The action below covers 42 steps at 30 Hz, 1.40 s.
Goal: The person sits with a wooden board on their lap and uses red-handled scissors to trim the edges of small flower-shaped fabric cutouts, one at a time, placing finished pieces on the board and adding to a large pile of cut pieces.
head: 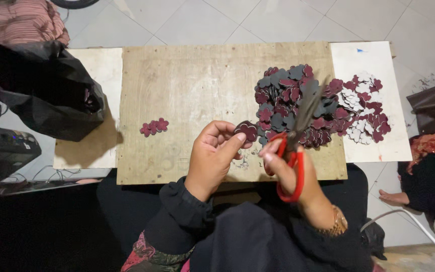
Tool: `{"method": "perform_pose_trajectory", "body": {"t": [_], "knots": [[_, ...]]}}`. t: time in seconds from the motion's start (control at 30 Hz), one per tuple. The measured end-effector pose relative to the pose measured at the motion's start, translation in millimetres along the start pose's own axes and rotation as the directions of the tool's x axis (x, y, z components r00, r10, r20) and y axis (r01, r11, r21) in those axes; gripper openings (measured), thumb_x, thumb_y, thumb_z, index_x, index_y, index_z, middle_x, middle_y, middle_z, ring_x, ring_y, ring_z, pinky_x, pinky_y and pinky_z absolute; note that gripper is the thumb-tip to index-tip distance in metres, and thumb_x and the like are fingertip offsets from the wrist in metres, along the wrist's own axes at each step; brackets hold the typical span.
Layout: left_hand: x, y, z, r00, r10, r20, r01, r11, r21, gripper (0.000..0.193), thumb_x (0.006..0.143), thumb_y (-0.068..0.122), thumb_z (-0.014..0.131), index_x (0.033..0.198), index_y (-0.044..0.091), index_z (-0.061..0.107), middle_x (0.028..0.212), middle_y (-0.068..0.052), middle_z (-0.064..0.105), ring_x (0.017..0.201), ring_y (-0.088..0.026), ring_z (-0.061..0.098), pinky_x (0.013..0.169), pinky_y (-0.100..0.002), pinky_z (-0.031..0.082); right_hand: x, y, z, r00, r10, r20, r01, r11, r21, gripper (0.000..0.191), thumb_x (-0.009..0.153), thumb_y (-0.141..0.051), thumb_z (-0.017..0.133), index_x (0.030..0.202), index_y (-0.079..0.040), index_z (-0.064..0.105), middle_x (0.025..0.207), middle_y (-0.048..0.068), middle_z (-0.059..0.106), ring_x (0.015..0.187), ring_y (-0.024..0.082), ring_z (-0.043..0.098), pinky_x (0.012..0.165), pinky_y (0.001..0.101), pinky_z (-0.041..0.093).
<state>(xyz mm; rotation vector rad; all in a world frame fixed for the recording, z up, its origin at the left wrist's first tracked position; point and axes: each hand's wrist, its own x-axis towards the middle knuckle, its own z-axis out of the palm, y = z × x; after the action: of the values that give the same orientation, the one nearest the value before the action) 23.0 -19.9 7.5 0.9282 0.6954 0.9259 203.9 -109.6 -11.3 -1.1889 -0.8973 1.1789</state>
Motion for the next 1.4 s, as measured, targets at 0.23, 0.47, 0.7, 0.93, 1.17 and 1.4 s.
{"method": "perform_pose_trajectory", "body": {"t": [0.23, 0.47, 0.7, 0.93, 1.17, 1.4], "knots": [[-2.4, -1.4, 9.2, 1.0, 0.0, 0.005, 0.0, 0.998, -0.068, 0.017, 0.094, 0.002, 0.07, 0.108, 0.002, 0.061, 0.097, -0.004, 0.07, 0.083, -0.007, 0.065, 0.07, -0.024, 0.054, -29.7, 8.6, 9.0, 0.964, 0.056, 0.259, -0.028, 0.993, -0.111, 0.03, 0.098, -0.021, 0.065, 0.121, -0.004, 0.054, 0.113, 0.005, 0.053, 0.103, 0.012, 0.053, 0.093, 0.0291, 0.047], [-4.8, -1.8, 11.1, 1.0, -0.028, 0.0, 0.028, 0.998, -0.052, 0.012, 0.095, 0.001, 0.068, 0.1, 0.002, 0.057, 0.093, -0.006, 0.07, 0.08, -0.007, 0.064, 0.071, -0.023, 0.054, -28.8, 11.5, 16.8, 0.946, 0.03, 0.322, 0.045, 0.973, -0.225, 0.059, 0.097, -0.052, 0.06, 0.127, -0.002, 0.052, 0.109, 0.004, 0.055, 0.098, 0.012, 0.056, 0.087, 0.0275, 0.049], [-6.6, -8.1, 18.3, 0.996, -0.085, 0.02, 0.087, 0.991, -0.097, 0.019, 0.091, -0.003, 0.071, 0.095, 0.003, 0.054, 0.09, -0.007, 0.068, 0.075, -0.008, 0.064, 0.065, -0.025, 0.053, -27.3, 17.5, 14.2, 0.963, -0.002, 0.27, 0.072, 0.965, -0.252, 0.064, 0.099, -0.059, 0.056, 0.128, -0.002, 0.053, 0.1, 0.003, 0.056, 0.091, 0.012, 0.052, 0.083, 0.0273, 0.047], [-4.8, -8.1, 15.9, 0.995, -0.097, -0.002, 0.096, 0.99, -0.103, 0.02, 0.09, -0.001, 0.073, 0.091, 0.005, 0.054, 0.085, -0.007, 0.069, 0.074, -0.009, 0.064, 0.066, -0.024, 0.052, -24.7, 15.0, 16.9, 0.962, -0.035, 0.27, 0.103, 0.964, -0.243, 0.067, 0.098, -0.061, 0.057, 0.127, 0.0, 0.051, 0.1, 0.004, 0.055, 0.091, 0.013, 0.052, 0.082, 0.0281, 0.048], [-5.5, -5.0, 20.4, 0.991, -0.121, -0.062, 0.111, 0.983, -0.147, 0.024, 0.091, 0.001, 0.073, 0.085, 0.008, 0.051, 0.081, -0.006, 0.069, 0.069, -0.009, 0.063, 0.059, -0.024, 0.049, -23.2, 16.5, 23.0, 0.968, -0.037, 0.25, 0.11, 0.951, -0.287, 0.068, 0.098, -0.066, 0.052, 0.12, -0.002, 0.053, 0.099, 0.005, 0.056, 0.089, 0.013, 0.054, 0.081, 0.0278, 0.049], [-8.8, -7.7, 29.9, 0.992, -0.064, -0.105, 0.047, 0.986, -0.159, 0.023, 0.092, 0.001, 0.073, 0.086, 0.007, 0.052, 0.083, -0.006, 0.07, 0.071, -0.008, 0.063, 0.062, -0.024, 0.051, -21.6, 17.8, 24.4, 0.977, -0.065, 0.202, 0.121, 0.952, -0.28, 0.073, 0.097, -0.071, 0.049, 0.118, -0.002, 0.054, 0.101, 0.005, 0.056, 0.09, 0.013, 0.055, 0.081, 0.028, 0.05]]}}
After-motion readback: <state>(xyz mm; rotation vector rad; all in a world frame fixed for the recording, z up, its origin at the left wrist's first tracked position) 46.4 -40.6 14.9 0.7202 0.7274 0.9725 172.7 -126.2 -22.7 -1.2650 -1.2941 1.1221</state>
